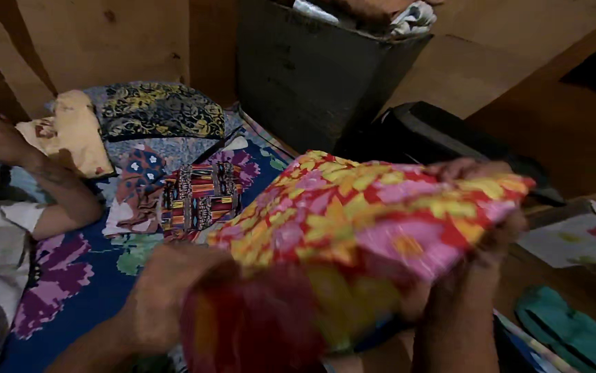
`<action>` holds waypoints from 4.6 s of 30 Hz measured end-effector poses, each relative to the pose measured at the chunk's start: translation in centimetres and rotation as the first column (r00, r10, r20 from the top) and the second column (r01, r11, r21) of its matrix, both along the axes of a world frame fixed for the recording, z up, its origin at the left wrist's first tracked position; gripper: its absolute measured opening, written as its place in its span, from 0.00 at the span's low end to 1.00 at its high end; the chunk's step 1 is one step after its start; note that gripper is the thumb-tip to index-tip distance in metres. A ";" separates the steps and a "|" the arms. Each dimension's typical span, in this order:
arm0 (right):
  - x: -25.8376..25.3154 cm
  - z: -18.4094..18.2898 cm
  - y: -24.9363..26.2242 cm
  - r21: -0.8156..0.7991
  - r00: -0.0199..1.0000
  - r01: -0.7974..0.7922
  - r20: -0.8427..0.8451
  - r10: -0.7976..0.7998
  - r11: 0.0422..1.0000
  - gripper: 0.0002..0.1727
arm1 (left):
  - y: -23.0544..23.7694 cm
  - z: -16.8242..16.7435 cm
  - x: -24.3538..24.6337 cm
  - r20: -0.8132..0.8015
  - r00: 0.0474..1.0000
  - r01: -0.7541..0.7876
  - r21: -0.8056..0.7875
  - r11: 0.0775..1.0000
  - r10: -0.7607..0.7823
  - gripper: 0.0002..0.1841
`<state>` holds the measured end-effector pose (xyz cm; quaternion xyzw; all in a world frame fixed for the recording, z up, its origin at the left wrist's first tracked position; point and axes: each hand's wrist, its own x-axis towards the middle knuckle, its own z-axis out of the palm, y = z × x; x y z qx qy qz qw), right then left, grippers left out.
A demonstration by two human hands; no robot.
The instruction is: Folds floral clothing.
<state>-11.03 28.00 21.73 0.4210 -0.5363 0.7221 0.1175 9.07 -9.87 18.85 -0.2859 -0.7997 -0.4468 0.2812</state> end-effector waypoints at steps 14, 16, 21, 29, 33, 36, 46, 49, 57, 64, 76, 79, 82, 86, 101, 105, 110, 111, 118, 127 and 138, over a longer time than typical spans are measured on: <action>12.9 -8.0 2.6 0.135 0.791 0.257 0.539 -0.289 0.957 0.14 | 6.9 -14.1 2.5 0.472 0.677 0.629 0.026 0.777 -0.564 0.19; 11.3 -11.4 5.3 0.135 0.831 0.163 0.515 -0.210 0.977 0.14 | 6.2 -11.9 3.0 0.560 0.710 0.482 0.056 0.874 -0.427 0.18; 7.0 -13.5 6.3 0.135 0.862 0.207 0.443 -0.246 0.969 0.08 | 5.0 -6.8 0.1 0.647 0.714 0.034 0.348 0.937 -0.266 0.13; -2.8 -2.9 0.0 0.040 0.878 0.321 0.363 -0.313 0.946 0.14 | 0.8 1.0 -12.6 0.458 0.845 -0.014 0.534 0.845 -0.275 0.16; -5.1 2.8 1.1 -0.031 0.924 0.308 0.247 -0.291 0.951 0.15 | 0.0 5.8 -15.7 0.254 0.905 0.162 0.537 0.828 -0.342 0.18; -3.8 5.7 3.8 -0.019 0.926 0.356 0.140 -0.350 0.934 0.14 | 7.3 11.1 -13.8 0.194 0.967 -0.030 0.731 0.681 -0.165 0.21; 18.5 0.6 10.5 0.283 0.862 0.507 -0.155 -0.483 0.814 0.14 | 3.7 -3.2 -12.1 0.267 0.729 0.553 0.310 0.773 -0.630 0.15; 24.5 -6.1 11.0 0.373 0.905 0.417 -0.084 -0.417 0.829 0.18 | 4.1 -7.8 -9.2 0.350 0.573 0.703 0.253 0.664 -0.741 0.17; 35.4 -15.7 7.8 0.319 0.846 0.375 0.266 -0.463 0.870 0.18 | 0.7 -13.1 -4.3 0.514 0.461 0.781 0.152 0.606 -0.724 0.15; 32.3 -14.7 8.0 0.409 0.870 0.360 0.178 -0.460 0.838 0.14 | 0.6 -14.7 -6.6 0.415 0.385 0.804 0.287 0.521 -0.824 0.18; 17.1 -18.1 9.2 0.226 0.503 0.543 0.684 -0.529 0.808 0.08 | 9.2 -15.9 -16.7 0.760 0.235 0.125 0.595 0.794 -0.606 0.16; 14.8 -22.1 9.9 0.363 0.307 0.440 0.798 -0.518 0.821 0.10 | 10.5 -19.0 -18.3 0.854 0.123 0.050 0.503 0.863 -0.506 0.18; 14.6 -22.1 9.9 0.354 0.264 0.477 0.815 -0.515 0.805 0.11 | 10.6 -18.6 -18.1 0.858 0.114 -0.002 0.504 0.863 -0.501 0.16; 14.5 -20.0 10.2 0.324 0.329 0.528 0.774 -0.541 0.785 0.11 | 10.3 -16.8 -18.7 0.771 0.182 0.024 0.618 0.786 -0.611 0.12; 14.2 -19.1 9.1 0.813 0.242 0.480 0.240 -0.940 0.331 0.34 | 11.2 -16.4 -17.5 0.779 0.627 0.211 -0.164 0.964 -0.004 0.37; 17.9 -18.1 4.7 0.772 0.371 0.609 -0.075 -0.926 0.181 0.29 | 12.4 -15.7 -14.8 0.602 0.797 0.271 -0.278 0.921 -0.053 0.30; 17.5 -20.1 6.1 0.801 0.214 0.483 0.282 -0.935 0.352 0.28 | 12.5 -19.7 -18.9 0.952 0.282 0.072 0.104 0.992 -0.120 0.28; 16.5 -20.7 7.1 0.780 0.164 0.457 0.398 -0.903 0.427 0.28 | 12.8 -20.6 -19.6 0.965 0.176 0.002 0.198 0.980 -0.196 0.25; 11.0 -22.4 10.6 0.580 0.095 0.373 0.752 -0.652 0.724 0.21 | 14.4 -20.5 -22.0 0.808 -0.066 -0.309 0.542 0.782 -0.586 0.17; 11.2 -21.7 11.0 0.577 0.218 0.604 0.543 -0.811 0.549 0.06 | 14.2 -16.3 -20.9 0.829 0.477 -0.012 0.338 0.941 -0.292 0.11; 28.3 -12.5 7.7 0.300 0.673 0.576 0.354 -0.649 0.760 0.11 | 5.4 -9.1 -8.3 0.409 0.529 0.650 0.368 0.665 -0.743 0.09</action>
